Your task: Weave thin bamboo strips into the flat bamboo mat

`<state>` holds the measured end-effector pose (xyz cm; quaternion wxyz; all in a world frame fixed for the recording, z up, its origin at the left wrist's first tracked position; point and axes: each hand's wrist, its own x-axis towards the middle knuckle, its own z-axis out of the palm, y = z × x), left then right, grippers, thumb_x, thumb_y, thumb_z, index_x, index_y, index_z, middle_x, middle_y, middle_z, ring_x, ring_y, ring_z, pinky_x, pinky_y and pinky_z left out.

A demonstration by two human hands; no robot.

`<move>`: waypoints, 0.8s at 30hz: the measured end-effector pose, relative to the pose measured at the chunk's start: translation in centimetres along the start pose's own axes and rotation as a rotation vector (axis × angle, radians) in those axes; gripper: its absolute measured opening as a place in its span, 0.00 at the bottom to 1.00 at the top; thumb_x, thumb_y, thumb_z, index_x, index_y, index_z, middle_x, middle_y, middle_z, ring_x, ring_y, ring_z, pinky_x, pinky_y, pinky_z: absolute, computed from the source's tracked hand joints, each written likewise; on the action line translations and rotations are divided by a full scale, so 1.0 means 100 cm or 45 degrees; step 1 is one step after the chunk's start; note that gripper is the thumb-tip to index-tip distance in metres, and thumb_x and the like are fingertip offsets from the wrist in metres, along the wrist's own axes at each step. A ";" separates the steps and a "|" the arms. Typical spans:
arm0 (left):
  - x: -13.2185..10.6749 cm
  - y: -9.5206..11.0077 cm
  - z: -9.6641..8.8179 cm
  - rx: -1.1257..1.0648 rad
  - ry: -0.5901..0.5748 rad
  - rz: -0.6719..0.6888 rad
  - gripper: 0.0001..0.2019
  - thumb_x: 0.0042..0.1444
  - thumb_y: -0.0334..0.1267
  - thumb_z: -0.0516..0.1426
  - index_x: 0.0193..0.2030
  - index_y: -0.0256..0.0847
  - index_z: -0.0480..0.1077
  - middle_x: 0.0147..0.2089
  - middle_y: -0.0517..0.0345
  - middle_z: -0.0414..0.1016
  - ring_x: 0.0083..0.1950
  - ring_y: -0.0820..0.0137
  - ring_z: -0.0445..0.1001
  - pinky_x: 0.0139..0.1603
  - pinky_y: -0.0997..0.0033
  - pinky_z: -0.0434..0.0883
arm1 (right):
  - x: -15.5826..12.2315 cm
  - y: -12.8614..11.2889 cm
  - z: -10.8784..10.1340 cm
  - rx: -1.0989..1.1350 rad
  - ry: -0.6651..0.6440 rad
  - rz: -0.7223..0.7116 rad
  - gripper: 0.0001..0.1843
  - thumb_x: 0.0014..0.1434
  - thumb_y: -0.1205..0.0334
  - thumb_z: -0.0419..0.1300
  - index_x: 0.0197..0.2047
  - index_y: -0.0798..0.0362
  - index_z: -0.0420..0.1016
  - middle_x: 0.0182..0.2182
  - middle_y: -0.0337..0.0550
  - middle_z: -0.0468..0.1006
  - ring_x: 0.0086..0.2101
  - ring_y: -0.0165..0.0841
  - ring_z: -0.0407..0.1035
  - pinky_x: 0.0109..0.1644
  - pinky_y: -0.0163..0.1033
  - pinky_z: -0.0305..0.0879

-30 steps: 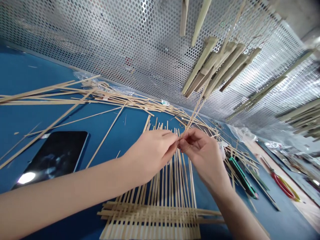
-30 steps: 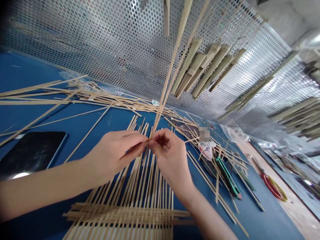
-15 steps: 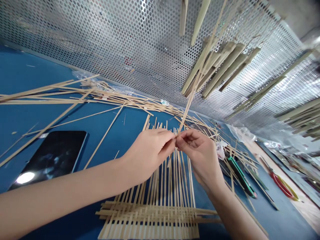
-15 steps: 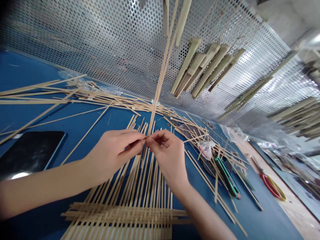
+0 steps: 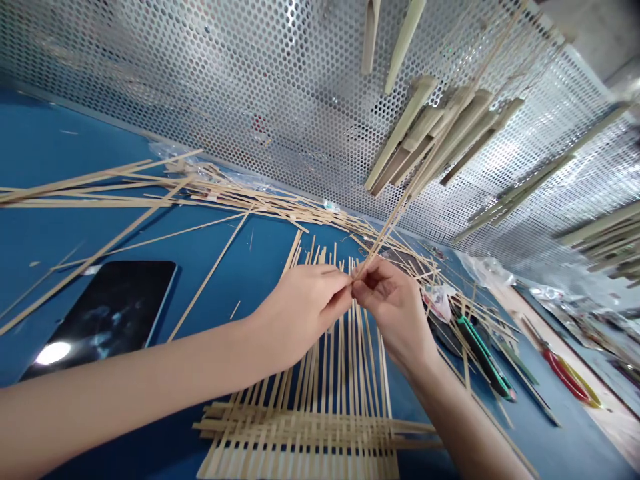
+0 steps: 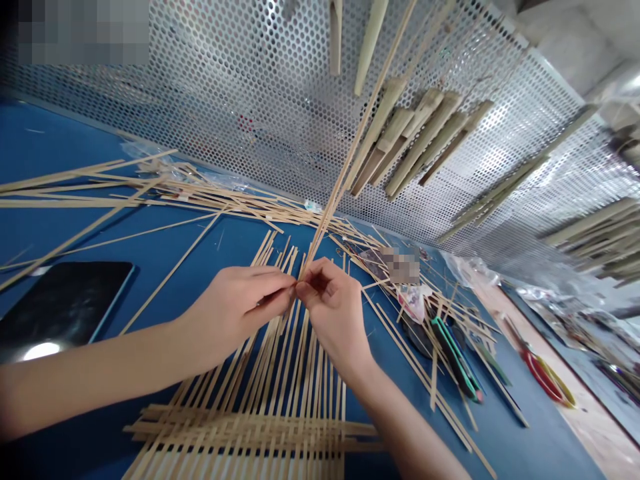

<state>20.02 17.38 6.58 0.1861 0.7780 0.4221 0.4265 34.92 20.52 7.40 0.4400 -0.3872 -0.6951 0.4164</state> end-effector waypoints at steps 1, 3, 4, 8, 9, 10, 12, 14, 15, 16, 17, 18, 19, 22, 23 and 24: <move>0.000 0.000 0.000 -0.007 0.000 -0.014 0.13 0.60 0.28 0.50 0.25 0.34 0.67 0.25 0.62 0.66 0.27 0.77 0.64 0.30 0.77 0.60 | -0.001 0.000 0.001 -0.007 0.013 -0.013 0.06 0.49 0.72 0.57 0.26 0.52 0.66 0.27 0.35 0.68 0.30 0.29 0.63 0.34 0.36 0.59; 0.000 0.001 0.000 -0.015 0.000 -0.041 0.13 0.60 0.28 0.50 0.24 0.34 0.66 0.24 0.62 0.66 0.27 0.77 0.64 0.30 0.76 0.60 | -0.002 0.000 0.003 -0.021 0.033 -0.036 0.06 0.50 0.72 0.57 0.26 0.52 0.66 0.26 0.35 0.68 0.30 0.28 0.63 0.35 0.36 0.59; 0.000 0.001 0.000 -0.020 -0.002 -0.056 0.13 0.60 0.28 0.50 0.24 0.34 0.66 0.24 0.62 0.66 0.26 0.77 0.64 0.30 0.76 0.59 | -0.002 0.000 0.003 -0.028 0.039 -0.047 0.06 0.50 0.72 0.57 0.26 0.52 0.65 0.26 0.35 0.68 0.30 0.28 0.63 0.35 0.36 0.59; 0.002 0.003 -0.002 -0.049 -0.040 -0.148 0.15 0.60 0.29 0.48 0.22 0.35 0.66 0.23 0.62 0.67 0.26 0.76 0.64 0.29 0.75 0.59 | -0.003 -0.001 0.006 -0.059 0.055 -0.081 0.07 0.50 0.73 0.56 0.25 0.52 0.64 0.24 0.34 0.67 0.29 0.27 0.62 0.35 0.35 0.59; 0.002 0.004 -0.002 -0.058 -0.050 -0.174 0.15 0.59 0.29 0.48 0.22 0.35 0.66 0.23 0.62 0.67 0.26 0.76 0.64 0.30 0.75 0.59 | -0.003 -0.001 0.007 -0.067 0.059 -0.086 0.07 0.51 0.73 0.56 0.25 0.52 0.64 0.24 0.34 0.67 0.29 0.27 0.62 0.35 0.35 0.59; 0.003 0.004 -0.002 -0.065 -0.057 -0.197 0.16 0.59 0.29 0.48 0.21 0.36 0.66 0.23 0.61 0.68 0.26 0.76 0.65 0.30 0.74 0.59 | -0.003 -0.001 0.007 -0.075 0.063 -0.089 0.07 0.51 0.73 0.56 0.25 0.52 0.64 0.24 0.34 0.67 0.29 0.27 0.62 0.34 0.35 0.59; 0.004 0.005 -0.003 -0.074 -0.061 -0.226 0.16 0.59 0.30 0.48 0.21 0.36 0.66 0.23 0.61 0.68 0.26 0.76 0.65 0.30 0.74 0.59 | -0.004 -0.001 0.008 -0.087 0.072 -0.091 0.07 0.52 0.73 0.55 0.26 0.52 0.64 0.24 0.34 0.67 0.29 0.27 0.62 0.34 0.35 0.59; 0.004 0.006 -0.003 -0.087 -0.062 -0.247 0.15 0.59 0.30 0.48 0.21 0.36 0.66 0.23 0.61 0.69 0.26 0.76 0.66 0.30 0.75 0.59 | -0.004 -0.001 0.008 -0.097 0.084 -0.092 0.07 0.52 0.73 0.55 0.26 0.52 0.64 0.25 0.34 0.67 0.29 0.27 0.62 0.34 0.35 0.59; 0.004 0.006 -0.003 -0.098 -0.065 -0.262 0.15 0.58 0.30 0.48 0.21 0.36 0.66 0.23 0.61 0.69 0.26 0.76 0.66 0.29 0.75 0.59 | -0.004 -0.001 0.009 -0.099 0.088 -0.094 0.07 0.52 0.73 0.55 0.27 0.52 0.65 0.25 0.35 0.67 0.29 0.28 0.63 0.34 0.35 0.59; 0.004 0.006 -0.003 -0.109 -0.069 -0.278 0.15 0.58 0.30 0.49 0.21 0.36 0.66 0.23 0.61 0.70 0.26 0.76 0.67 0.29 0.75 0.60 | -0.004 -0.001 0.009 -0.098 0.092 -0.096 0.07 0.52 0.73 0.55 0.27 0.52 0.65 0.25 0.35 0.67 0.30 0.28 0.63 0.34 0.35 0.59; 0.004 0.006 -0.003 -0.123 -0.073 -0.298 0.15 0.58 0.30 0.49 0.21 0.36 0.66 0.22 0.61 0.70 0.26 0.76 0.67 0.29 0.76 0.60 | -0.005 -0.001 0.010 -0.096 0.095 -0.099 0.07 0.52 0.73 0.55 0.27 0.52 0.65 0.25 0.35 0.67 0.30 0.28 0.63 0.34 0.35 0.60; 0.003 0.006 -0.003 -0.144 -0.076 -0.320 0.15 0.57 0.30 0.49 0.21 0.36 0.67 0.22 0.61 0.70 0.26 0.76 0.67 0.29 0.76 0.61 | -0.005 -0.001 0.010 -0.092 0.099 -0.104 0.07 0.52 0.72 0.56 0.27 0.52 0.65 0.25 0.35 0.67 0.30 0.28 0.63 0.34 0.35 0.60; 0.003 0.006 -0.003 -0.170 -0.083 -0.345 0.15 0.57 0.30 0.49 0.21 0.36 0.67 0.22 0.61 0.71 0.25 0.76 0.68 0.28 0.77 0.61 | -0.005 -0.001 0.011 -0.087 0.105 -0.109 0.07 0.52 0.72 0.56 0.27 0.52 0.65 0.25 0.35 0.66 0.30 0.28 0.63 0.34 0.35 0.60; 0.004 0.005 -0.003 -0.264 -0.105 -0.403 0.15 0.57 0.31 0.48 0.21 0.36 0.68 0.22 0.61 0.72 0.25 0.76 0.70 0.28 0.78 0.62 | -0.005 0.001 0.012 -0.070 0.124 -0.126 0.06 0.53 0.71 0.56 0.27 0.52 0.65 0.26 0.35 0.66 0.30 0.27 0.62 0.34 0.35 0.60; 0.004 0.004 -0.004 -0.285 -0.111 -0.412 0.15 0.57 0.31 0.48 0.21 0.36 0.69 0.22 0.61 0.72 0.25 0.76 0.70 0.28 0.78 0.63 | -0.005 0.001 0.012 -0.063 0.127 -0.128 0.06 0.53 0.71 0.57 0.27 0.52 0.65 0.26 0.35 0.66 0.29 0.27 0.62 0.34 0.35 0.60; 0.005 0.003 -0.005 -0.295 -0.114 -0.411 0.15 0.57 0.31 0.48 0.22 0.36 0.69 0.22 0.61 0.72 0.25 0.76 0.70 0.28 0.78 0.63 | -0.005 0.002 0.012 -0.055 0.128 -0.128 0.06 0.53 0.70 0.57 0.27 0.51 0.65 0.26 0.35 0.66 0.29 0.27 0.62 0.34 0.35 0.60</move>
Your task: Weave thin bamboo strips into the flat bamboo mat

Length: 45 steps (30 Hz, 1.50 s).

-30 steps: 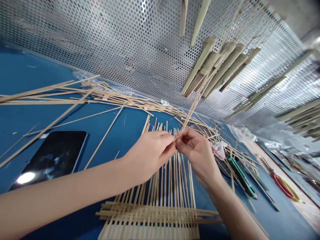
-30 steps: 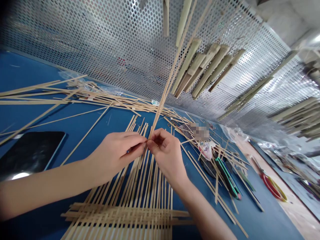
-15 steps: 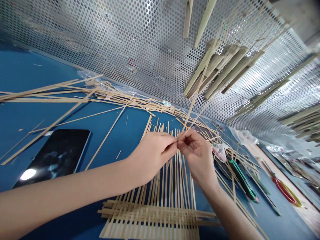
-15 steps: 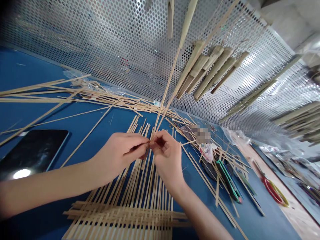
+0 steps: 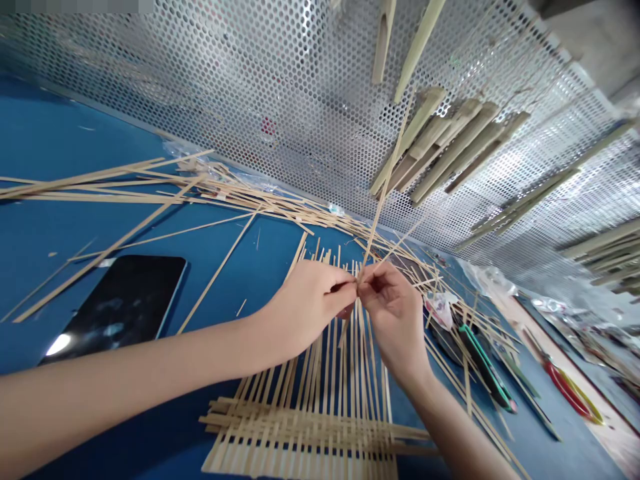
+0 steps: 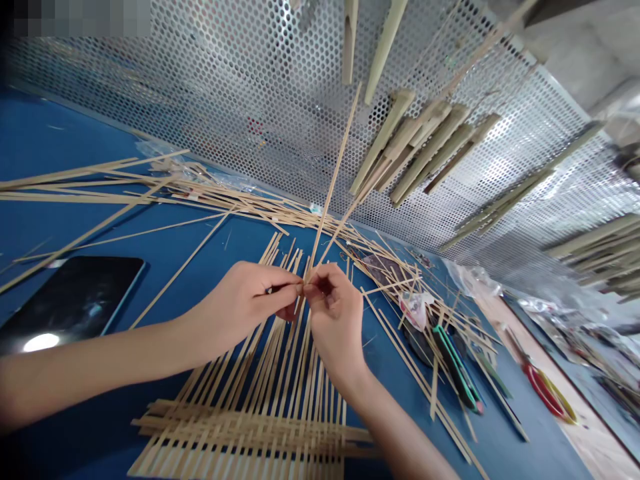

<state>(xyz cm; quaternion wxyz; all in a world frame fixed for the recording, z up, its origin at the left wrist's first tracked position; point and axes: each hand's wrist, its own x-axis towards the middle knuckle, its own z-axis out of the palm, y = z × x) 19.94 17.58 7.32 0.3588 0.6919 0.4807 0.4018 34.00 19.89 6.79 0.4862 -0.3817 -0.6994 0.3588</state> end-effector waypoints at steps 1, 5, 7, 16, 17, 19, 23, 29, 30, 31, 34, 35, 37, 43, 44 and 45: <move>0.001 0.000 -0.001 0.000 -0.002 0.009 0.15 0.57 0.31 0.48 0.22 0.36 0.69 0.22 0.61 0.72 0.25 0.76 0.70 0.28 0.78 0.62 | 0.001 0.001 -0.001 0.008 -0.003 0.004 0.06 0.53 0.69 0.58 0.28 0.51 0.65 0.26 0.35 0.67 0.29 0.27 0.63 0.35 0.35 0.61; 0.004 0.000 -0.006 0.036 0.023 0.080 0.15 0.58 0.31 0.49 0.21 0.37 0.67 0.22 0.63 0.70 0.26 0.77 0.69 0.28 0.78 0.60 | 0.007 0.001 -0.008 0.050 -0.061 0.065 0.05 0.53 0.64 0.61 0.30 0.51 0.67 0.27 0.35 0.68 0.30 0.28 0.64 0.36 0.35 0.63; 0.004 0.000 -0.009 0.070 0.035 0.127 0.15 0.58 0.31 0.49 0.21 0.37 0.66 0.21 0.64 0.69 0.26 0.77 0.68 0.27 0.78 0.59 | 0.010 -0.001 -0.012 0.067 -0.121 0.119 0.06 0.52 0.62 0.62 0.31 0.52 0.68 0.28 0.36 0.70 0.31 0.28 0.66 0.37 0.36 0.64; 0.003 0.000 -0.007 0.288 0.086 0.259 0.15 0.59 0.28 0.50 0.21 0.36 0.65 0.22 0.64 0.67 0.25 0.77 0.64 0.27 0.75 0.57 | 0.008 -0.005 -0.011 0.040 -0.137 0.239 0.04 0.48 0.65 0.63 0.28 0.53 0.70 0.25 0.35 0.71 0.27 0.28 0.65 0.33 0.35 0.65; 0.002 -0.001 -0.006 0.293 0.087 0.261 0.14 0.59 0.27 0.50 0.22 0.36 0.65 0.22 0.63 0.68 0.25 0.77 0.64 0.28 0.75 0.58 | 0.008 -0.004 -0.010 0.038 -0.115 0.237 0.04 0.47 0.66 0.63 0.28 0.53 0.70 0.25 0.35 0.71 0.27 0.28 0.65 0.33 0.35 0.65; 0.001 -0.002 -0.004 0.298 0.086 0.261 0.14 0.59 0.27 0.50 0.22 0.36 0.65 0.23 0.63 0.67 0.26 0.76 0.65 0.29 0.75 0.59 | 0.006 -0.001 -0.007 0.035 -0.074 0.229 0.04 0.47 0.67 0.63 0.27 0.52 0.70 0.25 0.35 0.71 0.27 0.28 0.66 0.33 0.35 0.65; 0.000 -0.004 0.000 0.299 0.084 0.246 0.14 0.59 0.25 0.50 0.22 0.36 0.63 0.23 0.63 0.67 0.27 0.76 0.65 0.30 0.75 0.59 | 0.003 0.002 -0.003 0.046 -0.013 0.209 0.04 0.46 0.69 0.61 0.27 0.52 0.70 0.25 0.34 0.71 0.29 0.28 0.66 0.35 0.36 0.65; -0.001 -0.003 0.001 0.286 0.070 0.208 0.14 0.59 0.25 0.51 0.22 0.35 0.63 0.23 0.63 0.67 0.27 0.76 0.65 0.30 0.74 0.59 | 0.000 0.005 0.000 0.065 0.015 0.184 0.04 0.46 0.69 0.61 0.27 0.52 0.69 0.25 0.35 0.71 0.29 0.29 0.67 0.35 0.36 0.66; -0.002 -0.003 0.001 0.282 0.068 0.198 0.14 0.59 0.25 0.51 0.22 0.35 0.63 0.23 0.63 0.67 0.26 0.76 0.65 0.30 0.74 0.59 | 0.000 0.006 0.000 0.068 0.017 0.181 0.04 0.46 0.69 0.61 0.27 0.52 0.69 0.25 0.35 0.71 0.29 0.29 0.67 0.35 0.36 0.66; -0.002 -0.002 0.001 0.276 0.065 0.189 0.15 0.59 0.25 0.51 0.21 0.35 0.63 0.23 0.64 0.67 0.26 0.76 0.65 0.30 0.74 0.59 | -0.001 0.006 0.000 0.072 0.019 0.179 0.04 0.46 0.69 0.61 0.27 0.52 0.69 0.25 0.35 0.71 0.29 0.29 0.67 0.35 0.36 0.66; -0.003 0.000 0.001 0.254 0.052 0.170 0.15 0.59 0.25 0.50 0.21 0.35 0.64 0.22 0.64 0.67 0.26 0.76 0.65 0.30 0.74 0.59 | -0.001 0.007 0.000 0.088 0.024 0.166 0.05 0.46 0.70 0.60 0.27 0.52 0.68 0.26 0.35 0.71 0.30 0.29 0.67 0.36 0.36 0.66; -0.003 0.000 0.001 0.246 0.053 0.164 0.15 0.59 0.25 0.50 0.21 0.35 0.64 0.22 0.64 0.67 0.26 0.76 0.65 0.30 0.74 0.59 | -0.001 0.008 -0.001 0.092 0.023 0.161 0.05 0.46 0.70 0.60 0.27 0.52 0.68 0.26 0.35 0.71 0.30 0.28 0.66 0.36 0.36 0.65; -0.003 0.001 0.001 0.228 0.056 0.152 0.15 0.59 0.26 0.50 0.20 0.35 0.64 0.22 0.63 0.68 0.26 0.76 0.66 0.30 0.75 0.59 | -0.001 0.008 -0.001 0.095 0.017 0.153 0.05 0.46 0.70 0.60 0.27 0.52 0.68 0.26 0.35 0.70 0.30 0.28 0.66 0.36 0.36 0.65; -0.003 0.000 0.002 0.123 0.037 0.088 0.15 0.57 0.26 0.49 0.20 0.36 0.65 0.21 0.63 0.70 0.25 0.76 0.69 0.28 0.77 0.63 | -0.002 0.007 -0.001 0.087 -0.007 0.150 0.05 0.47 0.71 0.59 0.26 0.52 0.67 0.25 0.34 0.69 0.29 0.28 0.65 0.35 0.36 0.63; -0.003 -0.001 0.002 0.102 0.034 0.076 0.15 0.56 0.26 0.49 0.20 0.36 0.66 0.21 0.63 0.71 0.25 0.76 0.70 0.28 0.77 0.64 | -0.002 0.007 -0.001 0.085 -0.012 0.150 0.05 0.47 0.71 0.59 0.26 0.52 0.67 0.25 0.34 0.69 0.29 0.28 0.65 0.35 0.36 0.63; -0.003 -0.001 0.002 0.082 0.033 0.068 0.14 0.56 0.27 0.49 0.20 0.36 0.66 0.21 0.62 0.71 0.25 0.76 0.71 0.28 0.77 0.64 | -0.002 0.007 -0.001 0.085 -0.017 0.150 0.06 0.47 0.71 0.59 0.26 0.52 0.67 0.25 0.34 0.69 0.29 0.28 0.65 0.35 0.36 0.62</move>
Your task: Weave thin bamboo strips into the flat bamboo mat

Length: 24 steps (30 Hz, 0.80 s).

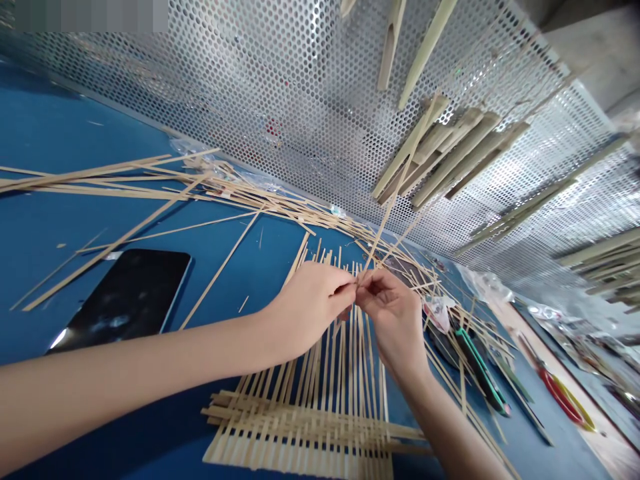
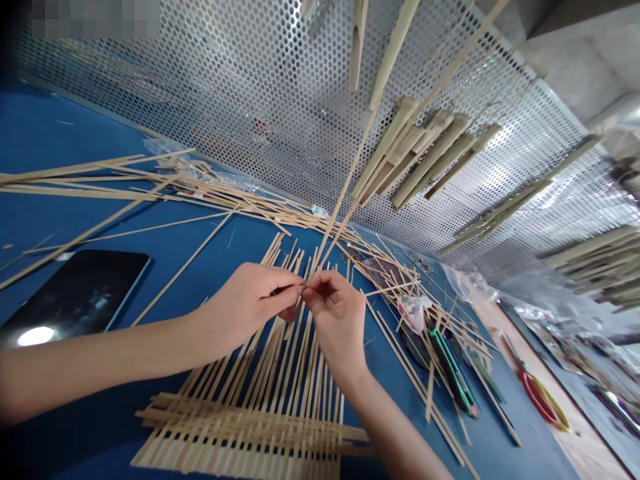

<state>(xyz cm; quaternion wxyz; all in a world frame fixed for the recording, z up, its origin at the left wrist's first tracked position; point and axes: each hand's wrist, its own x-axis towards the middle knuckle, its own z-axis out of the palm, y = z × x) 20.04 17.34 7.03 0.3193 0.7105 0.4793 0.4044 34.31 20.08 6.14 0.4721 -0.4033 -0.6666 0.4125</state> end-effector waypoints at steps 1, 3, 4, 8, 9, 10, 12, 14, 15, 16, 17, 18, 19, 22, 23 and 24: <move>0.001 -0.001 0.000 -0.019 0.000 -0.005 0.15 0.57 0.27 0.49 0.21 0.36 0.66 0.21 0.62 0.72 0.25 0.75 0.71 0.29 0.77 0.65 | 0.000 0.000 -0.001 0.001 -0.006 -0.001 0.06 0.47 0.71 0.60 0.26 0.52 0.67 0.25 0.34 0.69 0.29 0.28 0.65 0.35 0.36 0.62; 0.002 -0.002 -0.001 -0.052 -0.002 -0.001 0.15 0.58 0.29 0.48 0.21 0.36 0.67 0.22 0.61 0.72 0.26 0.75 0.72 0.30 0.77 0.67 | 0.002 0.000 -0.003 0.007 -0.022 0.001 0.05 0.48 0.69 0.61 0.27 0.52 0.67 0.25 0.34 0.70 0.30 0.28 0.65 0.36 0.36 0.62; 0.003 -0.002 -0.001 -0.069 -0.004 0.008 0.15 0.59 0.29 0.48 0.22 0.36 0.67 0.23 0.60 0.73 0.27 0.75 0.73 0.31 0.77 0.67 | 0.004 -0.001 -0.004 0.011 -0.030 0.006 0.05 0.48 0.68 0.61 0.27 0.52 0.68 0.26 0.35 0.70 0.30 0.29 0.66 0.37 0.37 0.63; 0.006 -0.002 -0.004 -0.141 -0.026 0.054 0.14 0.61 0.32 0.47 0.28 0.36 0.70 0.25 0.61 0.73 0.28 0.76 0.73 0.32 0.77 0.68 | 0.010 -0.006 -0.012 0.041 -0.063 0.041 0.07 0.49 0.63 0.64 0.27 0.52 0.68 0.26 0.35 0.69 0.29 0.28 0.65 0.36 0.36 0.63; 0.006 -0.001 -0.005 -0.153 -0.032 0.059 0.13 0.61 0.32 0.48 0.28 0.36 0.70 0.25 0.61 0.73 0.28 0.76 0.73 0.32 0.78 0.68 | 0.011 -0.007 -0.014 0.049 -0.073 0.048 0.08 0.48 0.62 0.64 0.27 0.52 0.68 0.26 0.35 0.69 0.29 0.28 0.65 0.35 0.36 0.63; 0.006 -0.001 -0.006 -0.160 -0.035 0.061 0.13 0.61 0.32 0.48 0.28 0.36 0.69 0.25 0.62 0.73 0.27 0.76 0.73 0.32 0.78 0.68 | 0.012 -0.009 -0.015 0.054 -0.081 0.055 0.08 0.48 0.61 0.65 0.27 0.52 0.68 0.26 0.34 0.69 0.29 0.28 0.64 0.35 0.36 0.63; 0.006 0.001 -0.008 -0.169 -0.032 0.059 0.13 0.60 0.32 0.49 0.27 0.36 0.69 0.24 0.62 0.72 0.27 0.77 0.73 0.31 0.79 0.68 | 0.013 -0.011 -0.016 0.064 -0.093 0.066 0.09 0.48 0.60 0.65 0.28 0.52 0.69 0.26 0.35 0.70 0.28 0.28 0.64 0.35 0.36 0.63; 0.005 0.003 -0.008 -0.178 -0.008 0.053 0.12 0.60 0.31 0.49 0.26 0.37 0.68 0.24 0.63 0.72 0.27 0.77 0.74 0.31 0.79 0.67 | 0.013 -0.012 -0.015 0.082 -0.086 0.069 0.10 0.47 0.59 0.66 0.28 0.52 0.69 0.26 0.35 0.71 0.29 0.28 0.65 0.36 0.37 0.64; 0.005 0.003 -0.008 -0.183 0.009 0.049 0.12 0.60 0.31 0.49 0.27 0.37 0.68 0.24 0.63 0.72 0.28 0.76 0.74 0.31 0.79 0.67 | 0.012 -0.012 -0.014 0.094 -0.077 0.067 0.10 0.47 0.59 0.67 0.29 0.52 0.69 0.26 0.35 0.71 0.29 0.28 0.66 0.36 0.37 0.65; 0.004 0.004 -0.008 -0.189 0.028 0.046 0.11 0.60 0.32 0.50 0.28 0.37 0.69 0.25 0.63 0.72 0.28 0.76 0.74 0.31 0.79 0.68 | 0.012 -0.012 -0.014 0.104 -0.064 0.063 0.10 0.46 0.59 0.67 0.29 0.52 0.70 0.26 0.35 0.71 0.29 0.29 0.67 0.36 0.37 0.65; 0.004 0.004 -0.008 -0.195 0.047 0.043 0.11 0.60 0.32 0.50 0.30 0.37 0.69 0.25 0.63 0.72 0.28 0.76 0.75 0.31 0.79 0.68 | 0.011 -0.012 -0.013 0.112 -0.048 0.055 0.10 0.46 0.60 0.67 0.29 0.51 0.70 0.27 0.35 0.72 0.30 0.29 0.67 0.37 0.37 0.66; 0.003 0.004 -0.007 -0.199 0.068 0.041 0.10 0.60 0.33 0.50 0.31 0.37 0.70 0.26 0.63 0.73 0.28 0.76 0.75 0.31 0.79 0.68 | 0.011 -0.012 -0.012 0.116 -0.030 0.046 0.10 0.45 0.61 0.68 0.29 0.51 0.71 0.27 0.35 0.72 0.30 0.29 0.68 0.37 0.37 0.66; 0.002 0.004 -0.007 -0.206 0.086 0.040 0.10 0.61 0.33 0.50 0.33 0.36 0.71 0.26 0.62 0.73 0.28 0.76 0.75 0.31 0.78 0.68 | 0.010 -0.011 -0.012 0.117 -0.013 0.037 0.10 0.45 0.61 0.68 0.29 0.51 0.71 0.28 0.35 0.73 0.31 0.29 0.68 0.38 0.37 0.66; 0.000 0.004 -0.004 -0.147 0.128 0.074 0.10 0.61 0.33 0.50 0.34 0.36 0.71 0.27 0.62 0.74 0.28 0.76 0.74 0.31 0.78 0.67 | 0.006 -0.010 -0.010 0.105 0.025 0.020 0.07 0.47 0.63 0.67 0.29 0.51 0.72 0.28 0.35 0.74 0.31 0.28 0.69 0.39 0.36 0.65; -0.001 0.003 -0.003 -0.107 0.138 0.092 0.10 0.61 0.33 0.49 0.33 0.36 0.70 0.26 0.62 0.74 0.28 0.76 0.74 0.31 0.77 0.67 | 0.005 -0.009 -0.009 0.099 0.035 0.016 0.06 0.47 0.64 0.67 0.29 0.51 0.73 0.28 0.34 0.74 0.31 0.27 0.68 0.39 0.35 0.65; -0.002 0.003 -0.002 -0.064 0.146 0.111 0.10 0.61 0.33 0.49 0.32 0.37 0.70 0.25 0.63 0.73 0.27 0.76 0.73 0.31 0.77 0.66 | 0.004 -0.009 -0.008 0.094 0.043 0.012 0.06 0.48 0.65 0.66 0.29 0.51 0.73 0.27 0.34 0.73 0.31 0.27 0.68 0.39 0.35 0.65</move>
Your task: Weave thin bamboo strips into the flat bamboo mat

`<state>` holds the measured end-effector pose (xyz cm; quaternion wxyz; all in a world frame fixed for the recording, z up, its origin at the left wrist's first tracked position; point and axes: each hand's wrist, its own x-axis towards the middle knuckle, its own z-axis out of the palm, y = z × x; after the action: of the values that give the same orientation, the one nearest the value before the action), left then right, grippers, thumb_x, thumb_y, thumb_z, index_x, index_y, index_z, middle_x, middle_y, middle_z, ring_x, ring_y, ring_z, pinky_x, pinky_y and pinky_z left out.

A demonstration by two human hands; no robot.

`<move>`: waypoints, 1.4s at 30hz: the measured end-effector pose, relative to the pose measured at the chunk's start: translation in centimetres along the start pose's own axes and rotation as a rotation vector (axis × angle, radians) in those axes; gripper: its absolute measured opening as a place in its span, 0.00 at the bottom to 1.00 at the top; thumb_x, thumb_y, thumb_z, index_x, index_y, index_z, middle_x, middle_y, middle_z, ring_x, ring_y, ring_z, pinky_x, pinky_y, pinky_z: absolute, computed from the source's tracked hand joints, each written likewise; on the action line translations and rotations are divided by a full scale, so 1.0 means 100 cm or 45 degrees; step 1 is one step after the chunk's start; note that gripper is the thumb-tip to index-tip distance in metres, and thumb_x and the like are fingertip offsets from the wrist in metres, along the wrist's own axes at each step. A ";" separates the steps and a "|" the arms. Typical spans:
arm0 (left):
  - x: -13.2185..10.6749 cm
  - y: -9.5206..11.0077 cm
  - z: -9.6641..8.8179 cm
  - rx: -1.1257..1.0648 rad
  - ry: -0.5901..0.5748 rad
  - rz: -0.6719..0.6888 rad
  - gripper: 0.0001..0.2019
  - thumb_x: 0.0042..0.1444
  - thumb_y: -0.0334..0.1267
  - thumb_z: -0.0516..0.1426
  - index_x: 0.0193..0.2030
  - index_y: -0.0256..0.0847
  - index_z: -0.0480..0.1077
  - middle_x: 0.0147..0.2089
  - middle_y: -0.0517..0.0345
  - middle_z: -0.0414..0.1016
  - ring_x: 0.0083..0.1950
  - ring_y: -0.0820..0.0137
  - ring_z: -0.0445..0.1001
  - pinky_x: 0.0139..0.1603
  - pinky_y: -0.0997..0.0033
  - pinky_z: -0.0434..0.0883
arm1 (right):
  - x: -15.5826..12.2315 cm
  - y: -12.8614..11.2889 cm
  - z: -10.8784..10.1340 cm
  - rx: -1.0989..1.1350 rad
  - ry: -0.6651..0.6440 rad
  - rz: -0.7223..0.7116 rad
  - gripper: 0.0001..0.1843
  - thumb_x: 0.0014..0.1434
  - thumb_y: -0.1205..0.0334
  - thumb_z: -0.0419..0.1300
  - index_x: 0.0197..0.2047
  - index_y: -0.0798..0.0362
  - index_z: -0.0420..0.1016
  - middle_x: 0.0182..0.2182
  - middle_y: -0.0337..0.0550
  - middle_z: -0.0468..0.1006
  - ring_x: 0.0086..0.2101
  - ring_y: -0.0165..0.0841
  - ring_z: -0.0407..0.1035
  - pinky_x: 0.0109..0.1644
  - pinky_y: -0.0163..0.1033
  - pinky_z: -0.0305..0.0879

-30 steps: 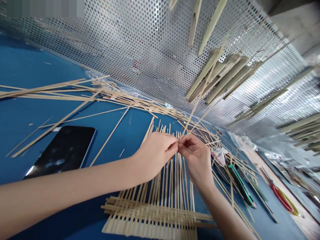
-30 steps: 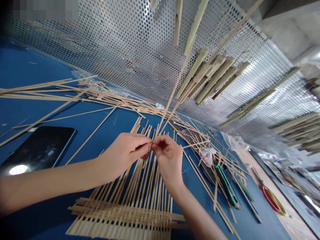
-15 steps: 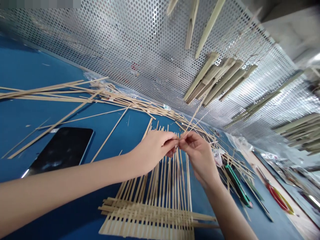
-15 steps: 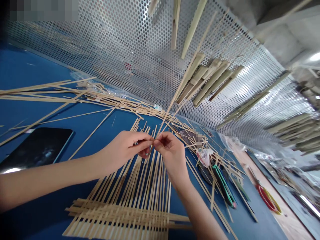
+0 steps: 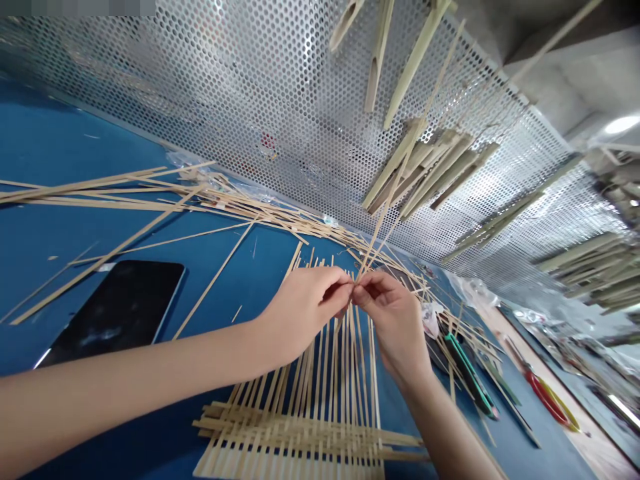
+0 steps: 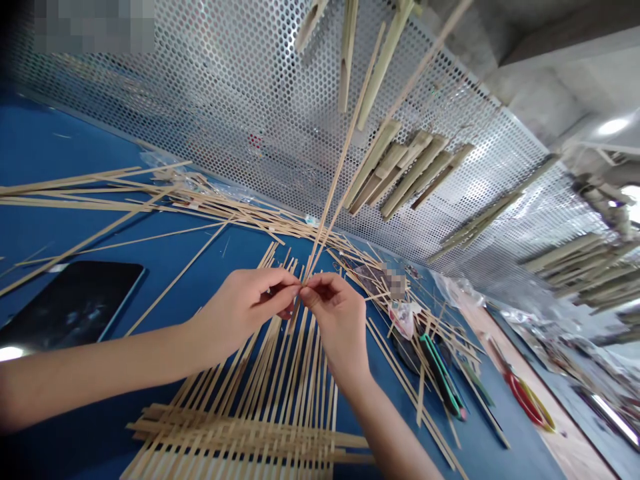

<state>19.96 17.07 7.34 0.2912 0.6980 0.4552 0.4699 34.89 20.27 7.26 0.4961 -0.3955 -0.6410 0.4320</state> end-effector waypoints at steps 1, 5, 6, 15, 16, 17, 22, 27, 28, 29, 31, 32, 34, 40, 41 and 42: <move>-0.001 0.000 0.001 0.040 0.007 0.019 0.10 0.61 0.32 0.49 0.31 0.37 0.69 0.25 0.63 0.73 0.27 0.76 0.71 0.30 0.76 0.65 | -0.001 0.000 0.001 -0.004 0.007 -0.004 0.06 0.48 0.66 0.66 0.29 0.51 0.73 0.27 0.34 0.73 0.31 0.27 0.68 0.39 0.35 0.65; -0.003 -0.004 0.004 0.139 0.031 0.096 0.09 0.60 0.31 0.49 0.29 0.38 0.65 0.23 0.64 0.67 0.24 0.75 0.64 0.27 0.75 0.60 | -0.004 0.002 0.002 0.004 0.007 -0.024 0.06 0.47 0.68 0.66 0.28 0.51 0.72 0.27 0.34 0.72 0.30 0.27 0.67 0.37 0.35 0.64; -0.003 -0.006 0.005 0.159 0.036 0.120 0.08 0.59 0.31 0.49 0.29 0.38 0.64 0.24 0.64 0.66 0.24 0.75 0.63 0.27 0.74 0.59 | -0.004 0.002 0.002 0.012 -0.001 -0.030 0.06 0.47 0.68 0.66 0.28 0.51 0.72 0.27 0.34 0.72 0.31 0.28 0.67 0.37 0.35 0.64; -0.008 -0.008 0.011 0.158 0.033 0.136 0.08 0.59 0.33 0.46 0.29 0.40 0.60 0.26 0.62 0.64 0.26 0.74 0.61 0.27 0.73 0.58 | -0.003 0.002 0.001 0.130 -0.146 -0.063 0.07 0.47 0.69 0.66 0.29 0.50 0.72 0.27 0.34 0.69 0.31 0.27 0.63 0.36 0.33 0.62; -0.009 -0.007 0.011 0.147 0.034 0.115 0.09 0.60 0.34 0.46 0.29 0.40 0.60 0.25 0.63 0.64 0.26 0.74 0.61 0.27 0.73 0.59 | -0.004 0.001 0.002 0.141 -0.159 -0.067 0.07 0.47 0.69 0.66 0.29 0.50 0.72 0.27 0.33 0.69 0.31 0.27 0.63 0.37 0.33 0.61; -0.010 -0.006 0.011 0.133 0.033 0.093 0.09 0.60 0.34 0.45 0.28 0.40 0.59 0.24 0.63 0.63 0.25 0.74 0.61 0.27 0.73 0.59 | -0.004 0.001 0.002 0.151 -0.171 -0.071 0.08 0.47 0.70 0.66 0.29 0.49 0.73 0.26 0.33 0.68 0.30 0.27 0.62 0.37 0.32 0.61; -0.015 -0.001 0.014 0.045 0.002 -0.024 0.09 0.60 0.34 0.45 0.28 0.41 0.59 0.22 0.66 0.62 0.22 0.76 0.64 0.24 0.75 0.60 | -0.006 0.001 0.002 0.182 -0.194 -0.082 0.08 0.48 0.71 0.65 0.28 0.49 0.72 0.26 0.33 0.68 0.31 0.27 0.62 0.37 0.32 0.59; -0.010 -0.001 0.010 -0.028 -0.064 -0.108 0.09 0.61 0.35 0.46 0.29 0.40 0.59 0.22 0.68 0.62 0.20 0.77 0.66 0.23 0.76 0.59 | 0.000 0.005 0.002 0.190 -0.201 -0.038 0.08 0.48 0.70 0.65 0.28 0.50 0.71 0.27 0.33 0.68 0.31 0.28 0.62 0.37 0.33 0.58; -0.008 -0.002 0.009 -0.034 -0.079 -0.114 0.09 0.61 0.36 0.46 0.29 0.40 0.60 0.21 0.68 0.62 0.20 0.77 0.66 0.24 0.76 0.59 | 0.003 0.007 0.001 0.194 -0.204 -0.017 0.07 0.48 0.69 0.65 0.28 0.50 0.70 0.27 0.33 0.68 0.31 0.28 0.61 0.37 0.34 0.58; -0.005 -0.004 0.007 -0.035 -0.088 -0.115 0.09 0.61 0.36 0.46 0.30 0.40 0.60 0.21 0.68 0.62 0.21 0.77 0.66 0.25 0.75 0.59 | 0.006 0.008 0.001 0.200 -0.208 0.005 0.07 0.48 0.68 0.65 0.28 0.50 0.70 0.27 0.34 0.68 0.30 0.28 0.61 0.37 0.34 0.58; 0.000 -0.008 0.004 -0.028 -0.099 -0.105 0.10 0.62 0.36 0.47 0.30 0.40 0.62 0.21 0.67 0.63 0.23 0.75 0.65 0.28 0.73 0.60 | 0.012 0.008 -0.001 0.224 -0.220 0.053 0.07 0.49 0.65 0.65 0.28 0.51 0.69 0.27 0.34 0.68 0.31 0.28 0.62 0.38 0.34 0.59; 0.002 -0.011 0.004 -0.026 -0.104 -0.096 0.10 0.62 0.37 0.47 0.31 0.39 0.63 0.22 0.66 0.63 0.25 0.74 0.64 0.30 0.72 0.59 | 0.015 0.008 -0.002 0.240 -0.223 0.075 0.08 0.49 0.63 0.65 0.27 0.51 0.68 0.29 0.35 0.68 0.31 0.28 0.62 0.38 0.34 0.59; 0.005 -0.016 0.004 -0.033 -0.121 -0.082 0.10 0.61 0.39 0.50 0.31 0.39 0.66 0.26 0.63 0.65 0.29 0.72 0.64 0.33 0.71 0.59 | 0.020 0.006 -0.005 0.270 -0.217 0.113 0.10 0.48 0.61 0.65 0.27 0.51 0.67 0.31 0.36 0.70 0.32 0.28 0.63 0.39 0.35 0.61; 0.005 -0.021 0.011 -0.230 -0.223 -0.147 0.09 0.52 0.40 0.58 0.26 0.39 0.69 0.26 0.62 0.67 0.28 0.72 0.64 0.31 0.71 0.60 | 0.018 0.001 -0.004 0.275 -0.200 0.184 0.13 0.48 0.56 0.66 0.28 0.51 0.66 0.27 0.35 0.71 0.26 0.26 0.63 0.33 0.34 0.62; 0.005 -0.019 0.011 -0.291 -0.235 -0.166 0.10 0.52 0.40 0.58 0.24 0.38 0.68 0.23 0.62 0.66 0.26 0.72 0.64 0.30 0.71 0.60 | 0.016 0.000 -0.003 0.265 -0.209 0.193 0.13 0.48 0.55 0.66 0.29 0.52 0.67 0.27 0.36 0.72 0.26 0.27 0.64 0.32 0.35 0.62; 0.005 -0.017 0.010 -0.355 -0.228 -0.182 0.11 0.53 0.40 0.57 0.22 0.39 0.67 0.22 0.63 0.66 0.25 0.73 0.64 0.30 0.71 0.62 | 0.014 -0.001 -0.001 0.251 -0.218 0.198 0.13 0.49 0.53 0.65 0.31 0.52 0.68 0.27 0.37 0.73 0.26 0.27 0.65 0.32 0.35 0.63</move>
<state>20.31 18.25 5.69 0.4571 0.6558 0.4064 0.4425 34.73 21.53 7.82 0.4409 -0.3550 -0.6030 0.5622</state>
